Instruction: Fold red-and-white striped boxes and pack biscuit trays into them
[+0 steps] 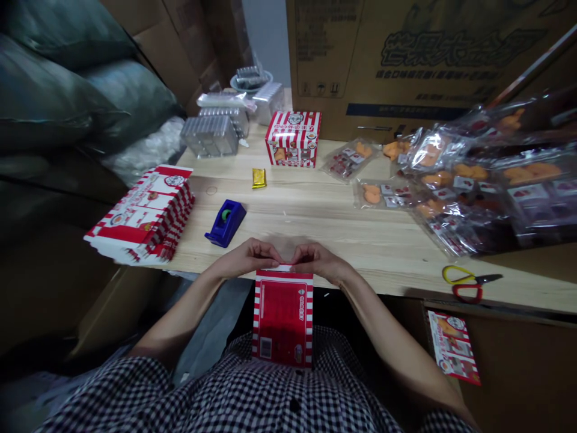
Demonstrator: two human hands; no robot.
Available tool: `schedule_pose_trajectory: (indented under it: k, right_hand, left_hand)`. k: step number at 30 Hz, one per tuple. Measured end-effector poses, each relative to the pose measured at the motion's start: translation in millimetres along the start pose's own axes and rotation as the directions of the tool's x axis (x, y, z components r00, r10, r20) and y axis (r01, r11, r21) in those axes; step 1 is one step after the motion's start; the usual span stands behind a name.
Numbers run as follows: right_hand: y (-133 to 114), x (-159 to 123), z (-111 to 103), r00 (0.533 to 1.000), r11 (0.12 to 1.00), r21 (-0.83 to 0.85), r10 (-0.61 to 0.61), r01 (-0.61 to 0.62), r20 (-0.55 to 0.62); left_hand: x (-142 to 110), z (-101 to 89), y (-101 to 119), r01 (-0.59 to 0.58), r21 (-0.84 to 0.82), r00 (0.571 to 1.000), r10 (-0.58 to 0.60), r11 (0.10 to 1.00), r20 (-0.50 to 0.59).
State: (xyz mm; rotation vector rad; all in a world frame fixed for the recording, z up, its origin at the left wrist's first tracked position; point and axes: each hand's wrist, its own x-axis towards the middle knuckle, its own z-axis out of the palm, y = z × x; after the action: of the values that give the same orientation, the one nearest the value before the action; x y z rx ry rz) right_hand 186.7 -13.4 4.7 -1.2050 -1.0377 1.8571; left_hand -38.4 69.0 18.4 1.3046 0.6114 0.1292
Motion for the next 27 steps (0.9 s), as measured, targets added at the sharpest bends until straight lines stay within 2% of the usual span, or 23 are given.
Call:
schedule_pose_trajectory:
  k: [4,8,10,14,17,22,27]
  right_hand:
    - [-2,4,-1,1.0,1.0,-0.023,0.021,-0.021,0.014]
    - [3,-4,9,0.997,0.999,0.0,-0.038,0.038,-0.07]
    - [6,-14,16,0.99,0.996,0.051,-0.069,0.076,-0.124]
    - [11,-35,25,0.989,0.968,0.242,-0.026,0.061,-0.145]
    - [14,-40,27,0.983,0.946,0.315,-0.02,0.078,-0.185]
    - [13,-36,20,0.975,0.973,0.216,-0.033,0.081,-0.218]
    - [2,-31,23,0.978,0.988,0.105,-0.09,0.111,-0.191]
  left_hand:
    - [-2,0.2,-3,-0.002,0.0,1.0,0.002,1.0,-0.014]
    - [-6,-2.9,-6,0.052,-0.057,0.998,-0.054,0.997,-0.034]
    - [-9,-4.7,-7,0.061,-0.082,0.996,-0.066,0.995,-0.062]
    - [-14,-5.6,-11,0.03,-0.13,0.994,-0.044,0.991,-0.105]
    - [-16,-4.9,-14,-0.003,-0.17,0.993,-0.017,0.985,-0.116]
    - [-18,-4.0,-13,-0.003,-0.167,0.997,-0.01,0.986,-0.08]
    - [-16,1.3,2,-0.01,-0.075,1.0,0.009,0.997,-0.016]
